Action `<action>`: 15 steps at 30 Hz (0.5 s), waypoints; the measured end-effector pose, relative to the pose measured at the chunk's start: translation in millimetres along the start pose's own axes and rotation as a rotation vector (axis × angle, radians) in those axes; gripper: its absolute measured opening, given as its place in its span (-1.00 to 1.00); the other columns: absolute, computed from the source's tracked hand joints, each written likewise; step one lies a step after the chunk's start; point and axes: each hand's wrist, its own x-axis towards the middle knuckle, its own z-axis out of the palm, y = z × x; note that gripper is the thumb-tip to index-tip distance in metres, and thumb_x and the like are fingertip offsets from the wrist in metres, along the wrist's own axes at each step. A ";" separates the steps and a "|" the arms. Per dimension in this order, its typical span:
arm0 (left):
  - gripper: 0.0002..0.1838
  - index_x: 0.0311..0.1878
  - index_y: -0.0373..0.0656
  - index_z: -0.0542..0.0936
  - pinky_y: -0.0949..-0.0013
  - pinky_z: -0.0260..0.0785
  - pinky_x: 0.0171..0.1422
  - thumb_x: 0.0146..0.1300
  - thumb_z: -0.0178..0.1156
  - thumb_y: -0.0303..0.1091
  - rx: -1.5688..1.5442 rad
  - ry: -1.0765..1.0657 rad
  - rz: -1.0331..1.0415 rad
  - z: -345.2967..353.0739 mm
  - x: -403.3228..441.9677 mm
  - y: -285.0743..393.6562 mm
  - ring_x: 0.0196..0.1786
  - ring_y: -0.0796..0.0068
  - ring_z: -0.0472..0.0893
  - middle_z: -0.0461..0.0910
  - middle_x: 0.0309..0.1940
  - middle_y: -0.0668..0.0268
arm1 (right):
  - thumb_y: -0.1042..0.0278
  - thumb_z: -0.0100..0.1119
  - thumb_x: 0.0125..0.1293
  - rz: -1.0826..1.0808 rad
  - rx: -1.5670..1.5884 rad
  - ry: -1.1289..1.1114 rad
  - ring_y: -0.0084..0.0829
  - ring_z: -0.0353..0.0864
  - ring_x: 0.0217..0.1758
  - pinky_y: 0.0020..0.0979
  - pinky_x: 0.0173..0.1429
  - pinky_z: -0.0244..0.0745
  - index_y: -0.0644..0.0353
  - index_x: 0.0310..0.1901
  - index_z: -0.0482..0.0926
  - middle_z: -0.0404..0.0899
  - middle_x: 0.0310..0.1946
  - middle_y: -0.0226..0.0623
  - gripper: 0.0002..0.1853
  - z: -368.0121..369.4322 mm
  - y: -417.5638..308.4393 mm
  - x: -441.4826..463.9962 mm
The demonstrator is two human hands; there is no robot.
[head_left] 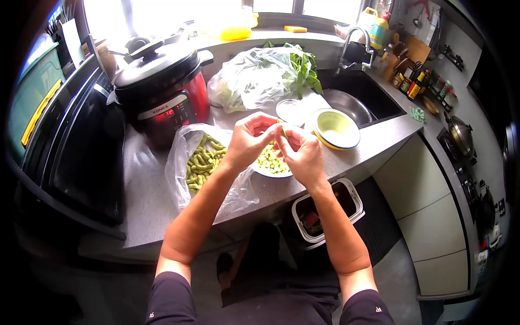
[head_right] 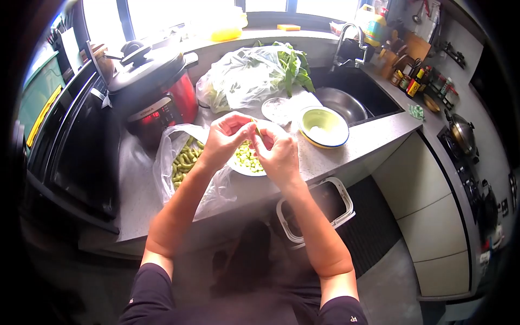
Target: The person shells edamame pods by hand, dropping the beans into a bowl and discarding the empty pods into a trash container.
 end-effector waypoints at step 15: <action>-0.80 -0.05 -0.33 0.61 0.53 0.49 0.02 0.46 0.29 -0.36 0.026 0.108 -0.037 2.7 -6.8 -10.4 -0.14 0.67 0.63 0.69 -0.22 0.30 | 0.26 0.22 0.51 0.161 0.139 -0.067 -0.57 0.76 -0.37 -0.52 -0.28 0.66 0.34 -0.08 0.71 0.77 -0.39 -0.25 -0.74 10.7 14.5 12.5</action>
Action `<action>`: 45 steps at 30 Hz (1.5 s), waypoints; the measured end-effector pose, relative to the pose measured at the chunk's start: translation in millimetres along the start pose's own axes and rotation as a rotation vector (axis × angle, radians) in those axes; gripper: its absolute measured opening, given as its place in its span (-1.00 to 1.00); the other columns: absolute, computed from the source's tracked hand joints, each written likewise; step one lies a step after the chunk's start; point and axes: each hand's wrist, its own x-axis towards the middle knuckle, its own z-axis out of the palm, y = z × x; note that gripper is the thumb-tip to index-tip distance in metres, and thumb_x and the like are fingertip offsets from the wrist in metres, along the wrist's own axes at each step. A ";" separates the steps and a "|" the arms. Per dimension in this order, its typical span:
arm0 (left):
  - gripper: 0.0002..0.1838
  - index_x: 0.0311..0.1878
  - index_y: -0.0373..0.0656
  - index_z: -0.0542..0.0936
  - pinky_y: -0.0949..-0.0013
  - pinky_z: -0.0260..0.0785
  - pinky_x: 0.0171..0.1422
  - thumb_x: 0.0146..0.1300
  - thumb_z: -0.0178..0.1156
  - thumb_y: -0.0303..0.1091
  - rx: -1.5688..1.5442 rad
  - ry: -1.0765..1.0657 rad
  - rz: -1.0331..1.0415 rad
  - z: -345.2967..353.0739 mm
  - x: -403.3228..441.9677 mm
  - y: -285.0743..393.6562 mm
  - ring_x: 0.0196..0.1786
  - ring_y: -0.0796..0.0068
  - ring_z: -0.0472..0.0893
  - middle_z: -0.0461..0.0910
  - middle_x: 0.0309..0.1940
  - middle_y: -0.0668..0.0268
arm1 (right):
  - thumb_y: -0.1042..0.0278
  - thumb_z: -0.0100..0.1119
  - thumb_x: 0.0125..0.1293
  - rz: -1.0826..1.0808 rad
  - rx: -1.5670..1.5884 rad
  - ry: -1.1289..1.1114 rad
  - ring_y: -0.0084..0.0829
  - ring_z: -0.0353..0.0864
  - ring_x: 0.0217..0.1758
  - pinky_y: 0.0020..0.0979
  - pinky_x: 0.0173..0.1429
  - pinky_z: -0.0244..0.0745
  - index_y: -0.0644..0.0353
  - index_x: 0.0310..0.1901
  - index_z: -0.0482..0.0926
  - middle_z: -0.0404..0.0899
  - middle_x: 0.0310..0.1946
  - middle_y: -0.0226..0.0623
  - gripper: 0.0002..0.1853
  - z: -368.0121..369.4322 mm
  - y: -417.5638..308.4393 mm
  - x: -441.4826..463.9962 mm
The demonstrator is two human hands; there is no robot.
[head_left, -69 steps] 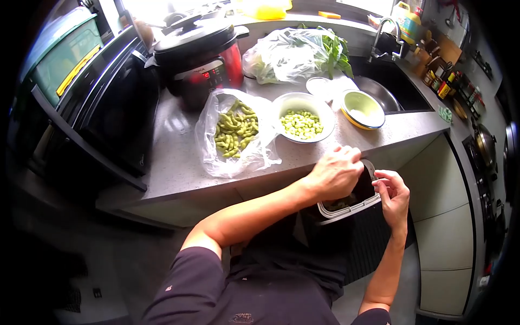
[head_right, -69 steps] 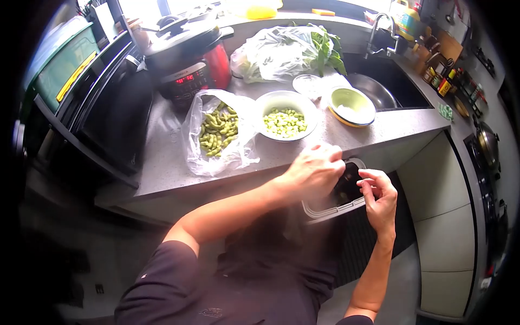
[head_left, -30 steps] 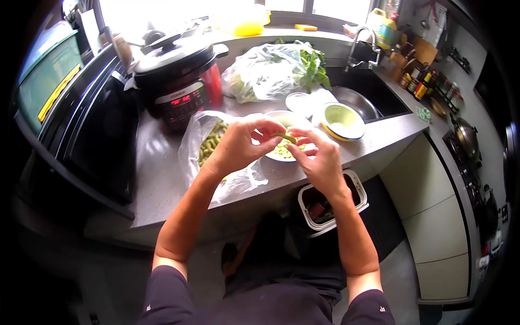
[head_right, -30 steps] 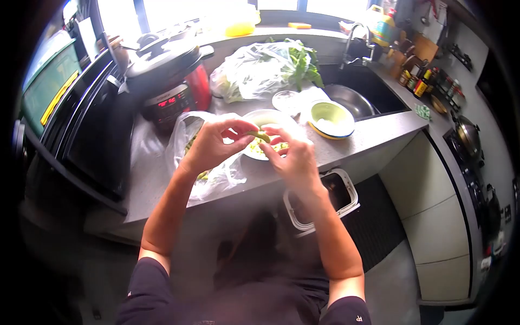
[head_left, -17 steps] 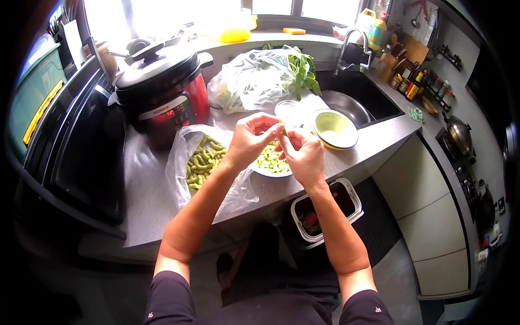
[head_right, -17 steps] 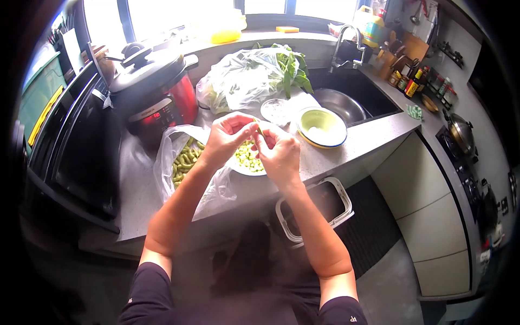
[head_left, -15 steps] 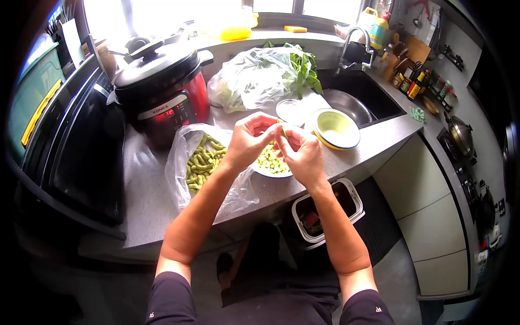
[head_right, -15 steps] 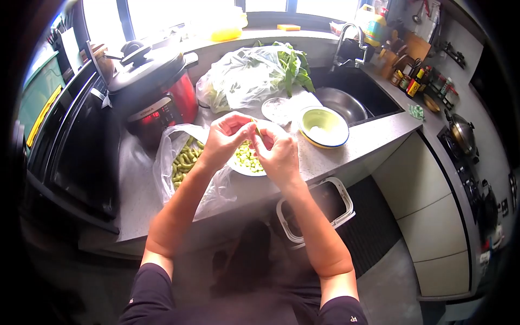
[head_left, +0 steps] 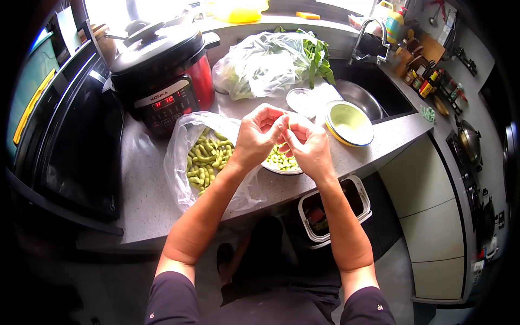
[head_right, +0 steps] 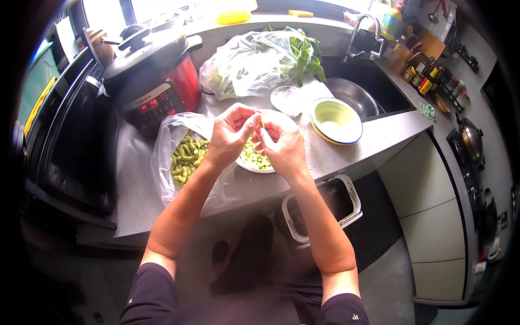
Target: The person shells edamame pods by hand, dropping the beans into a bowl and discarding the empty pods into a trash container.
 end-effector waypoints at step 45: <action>-0.79 -0.05 -0.25 0.67 0.50 0.45 -0.04 0.50 0.24 -0.28 -0.001 -0.032 -0.042 -12.5 5.1 5.4 -0.24 0.67 0.56 0.68 -0.30 0.40 | 0.39 0.15 0.54 -0.037 0.162 -0.120 -0.60 0.68 -0.33 -0.55 -0.25 0.59 0.34 0.07 0.64 0.69 -0.34 -0.34 -0.77 -16.3 -1.9 1.3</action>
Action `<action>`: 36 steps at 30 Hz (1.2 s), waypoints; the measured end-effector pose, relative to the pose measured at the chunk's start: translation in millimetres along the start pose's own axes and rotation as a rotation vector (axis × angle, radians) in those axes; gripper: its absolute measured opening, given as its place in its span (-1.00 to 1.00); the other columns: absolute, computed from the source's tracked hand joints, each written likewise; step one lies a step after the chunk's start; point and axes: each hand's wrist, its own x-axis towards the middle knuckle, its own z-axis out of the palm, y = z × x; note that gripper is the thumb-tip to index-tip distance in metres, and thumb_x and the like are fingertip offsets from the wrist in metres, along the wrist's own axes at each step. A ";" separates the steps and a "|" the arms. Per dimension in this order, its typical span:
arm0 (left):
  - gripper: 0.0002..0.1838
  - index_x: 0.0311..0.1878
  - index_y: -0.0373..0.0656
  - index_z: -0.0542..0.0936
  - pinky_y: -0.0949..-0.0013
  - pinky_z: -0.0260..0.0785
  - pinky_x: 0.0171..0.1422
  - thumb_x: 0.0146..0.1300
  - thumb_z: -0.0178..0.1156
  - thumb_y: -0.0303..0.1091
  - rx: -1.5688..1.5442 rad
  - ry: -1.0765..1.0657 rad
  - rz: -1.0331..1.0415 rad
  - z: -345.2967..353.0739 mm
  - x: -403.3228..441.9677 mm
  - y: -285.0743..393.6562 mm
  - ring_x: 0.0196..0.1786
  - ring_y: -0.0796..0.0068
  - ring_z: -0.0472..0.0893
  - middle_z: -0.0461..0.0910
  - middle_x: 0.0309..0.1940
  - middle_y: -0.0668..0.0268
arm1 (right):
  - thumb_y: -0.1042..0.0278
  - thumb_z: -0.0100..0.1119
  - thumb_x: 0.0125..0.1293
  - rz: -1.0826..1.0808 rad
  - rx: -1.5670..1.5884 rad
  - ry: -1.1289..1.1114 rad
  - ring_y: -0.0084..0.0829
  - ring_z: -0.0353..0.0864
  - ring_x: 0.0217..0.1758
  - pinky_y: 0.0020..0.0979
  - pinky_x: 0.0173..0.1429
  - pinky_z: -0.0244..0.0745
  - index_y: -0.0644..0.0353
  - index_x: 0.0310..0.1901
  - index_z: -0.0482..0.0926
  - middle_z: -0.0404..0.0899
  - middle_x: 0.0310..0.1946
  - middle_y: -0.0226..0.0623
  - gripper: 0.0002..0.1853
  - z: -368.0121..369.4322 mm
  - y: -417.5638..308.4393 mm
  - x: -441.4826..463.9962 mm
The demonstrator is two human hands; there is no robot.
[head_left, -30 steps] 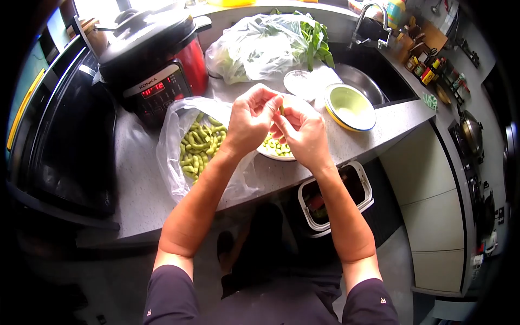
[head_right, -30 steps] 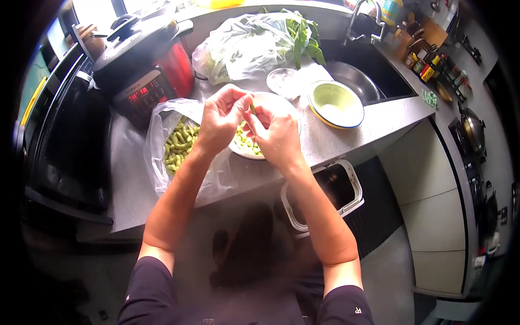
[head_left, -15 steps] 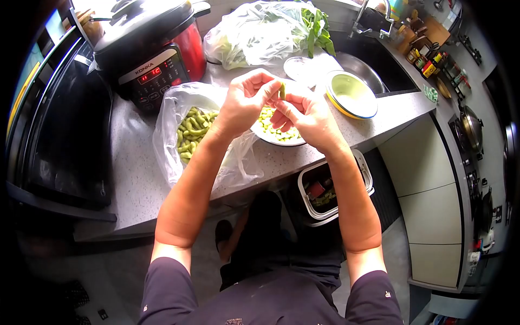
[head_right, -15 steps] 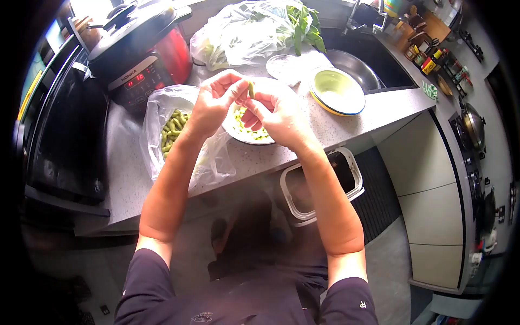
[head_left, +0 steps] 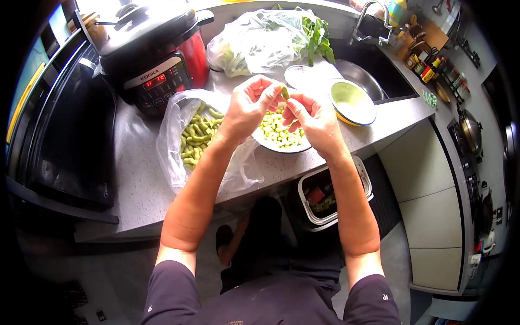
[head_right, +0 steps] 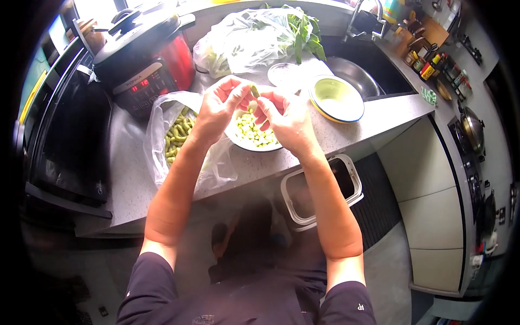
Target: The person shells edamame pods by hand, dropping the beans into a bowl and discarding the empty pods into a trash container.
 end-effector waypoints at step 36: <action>-0.69 0.11 -0.36 0.66 0.44 0.59 0.06 0.41 0.34 -0.37 -0.106 -0.124 -0.125 -13.8 -1.9 15.5 -0.10 0.54 0.70 0.74 -0.08 0.22 | 0.27 0.06 0.59 0.294 0.493 -0.126 -0.70 0.32 -0.53 -0.66 -0.45 0.22 0.30 0.00 0.61 0.38 -0.50 -0.56 -0.75 -8.2 -9.2 -4.9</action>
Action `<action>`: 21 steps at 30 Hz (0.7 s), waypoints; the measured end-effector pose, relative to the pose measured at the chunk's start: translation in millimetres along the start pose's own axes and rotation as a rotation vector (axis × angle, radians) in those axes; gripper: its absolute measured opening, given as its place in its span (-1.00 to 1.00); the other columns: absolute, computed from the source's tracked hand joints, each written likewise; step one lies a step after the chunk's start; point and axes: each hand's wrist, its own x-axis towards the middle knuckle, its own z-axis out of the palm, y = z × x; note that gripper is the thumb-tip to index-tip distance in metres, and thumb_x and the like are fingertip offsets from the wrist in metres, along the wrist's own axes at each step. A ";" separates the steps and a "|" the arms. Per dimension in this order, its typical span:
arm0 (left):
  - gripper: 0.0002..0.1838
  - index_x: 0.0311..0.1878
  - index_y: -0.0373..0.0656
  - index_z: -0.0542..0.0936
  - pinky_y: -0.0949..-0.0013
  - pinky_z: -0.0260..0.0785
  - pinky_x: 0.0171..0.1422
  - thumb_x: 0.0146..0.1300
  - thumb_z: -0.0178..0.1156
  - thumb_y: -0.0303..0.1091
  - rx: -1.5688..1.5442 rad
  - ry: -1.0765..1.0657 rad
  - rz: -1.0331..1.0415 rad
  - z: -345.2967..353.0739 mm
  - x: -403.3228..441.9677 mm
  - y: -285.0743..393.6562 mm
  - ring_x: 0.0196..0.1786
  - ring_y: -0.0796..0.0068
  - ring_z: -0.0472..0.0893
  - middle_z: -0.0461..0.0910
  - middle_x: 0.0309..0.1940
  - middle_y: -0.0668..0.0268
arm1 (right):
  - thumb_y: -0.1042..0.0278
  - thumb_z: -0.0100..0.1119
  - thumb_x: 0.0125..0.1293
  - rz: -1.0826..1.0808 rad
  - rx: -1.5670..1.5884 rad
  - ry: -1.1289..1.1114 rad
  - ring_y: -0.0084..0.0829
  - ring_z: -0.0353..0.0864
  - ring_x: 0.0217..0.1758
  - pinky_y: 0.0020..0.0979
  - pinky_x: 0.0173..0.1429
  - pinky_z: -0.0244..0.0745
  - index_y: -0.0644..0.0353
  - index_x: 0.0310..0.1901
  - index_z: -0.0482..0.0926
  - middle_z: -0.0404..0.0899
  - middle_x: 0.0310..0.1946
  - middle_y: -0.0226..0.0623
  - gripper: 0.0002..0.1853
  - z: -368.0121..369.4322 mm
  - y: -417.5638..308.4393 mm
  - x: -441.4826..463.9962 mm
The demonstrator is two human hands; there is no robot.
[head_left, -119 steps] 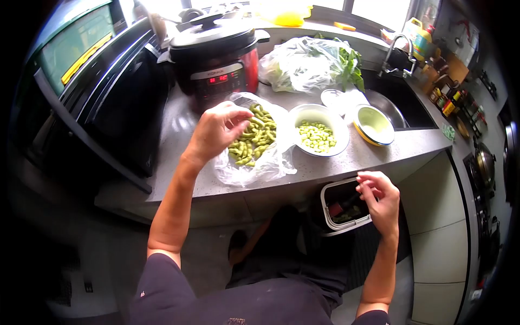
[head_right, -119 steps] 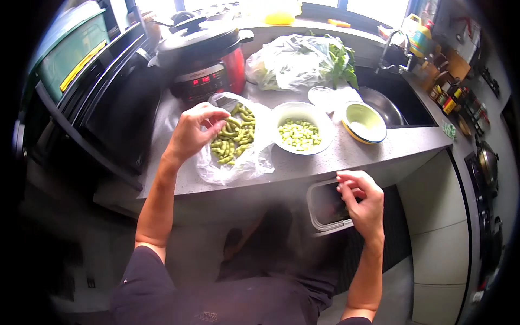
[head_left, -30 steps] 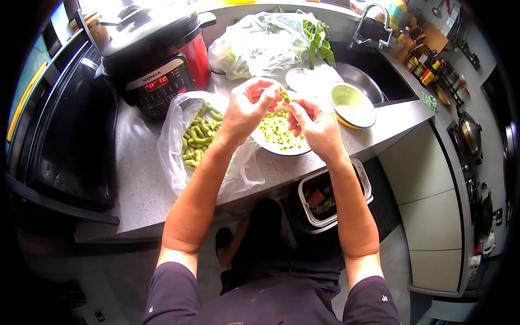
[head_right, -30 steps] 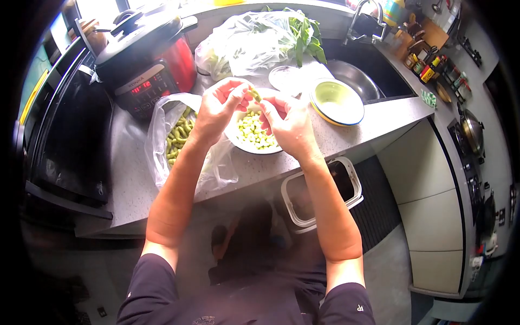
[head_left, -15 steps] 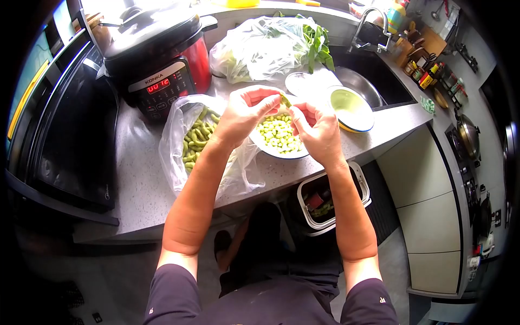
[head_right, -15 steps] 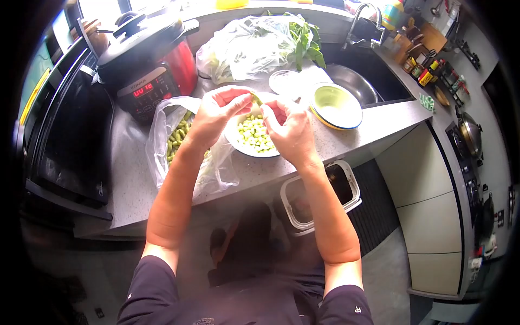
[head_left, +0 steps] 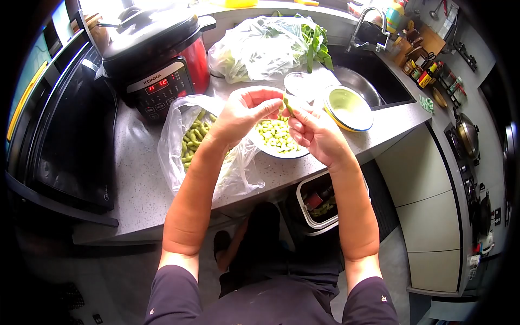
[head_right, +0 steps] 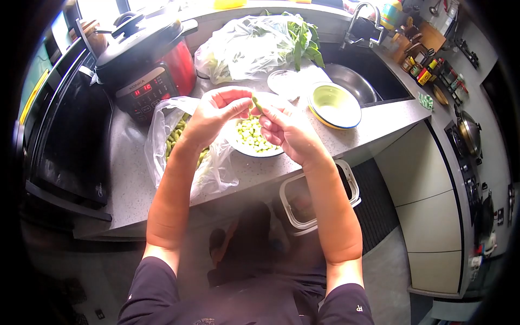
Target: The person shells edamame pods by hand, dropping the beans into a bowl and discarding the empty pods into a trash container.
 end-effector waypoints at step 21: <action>-0.72 -0.01 -0.32 0.69 0.43 0.62 0.04 0.42 0.34 -0.27 0.024 0.136 -0.069 5.5 1.2 -9.0 -0.16 0.51 0.71 0.73 -0.19 0.26 | 0.41 0.16 0.53 -0.309 -0.684 0.187 -0.70 0.53 -0.43 -0.64 -0.33 0.42 0.37 -0.04 0.66 0.60 -0.46 -0.45 -0.81 -2.1 5.7 5.0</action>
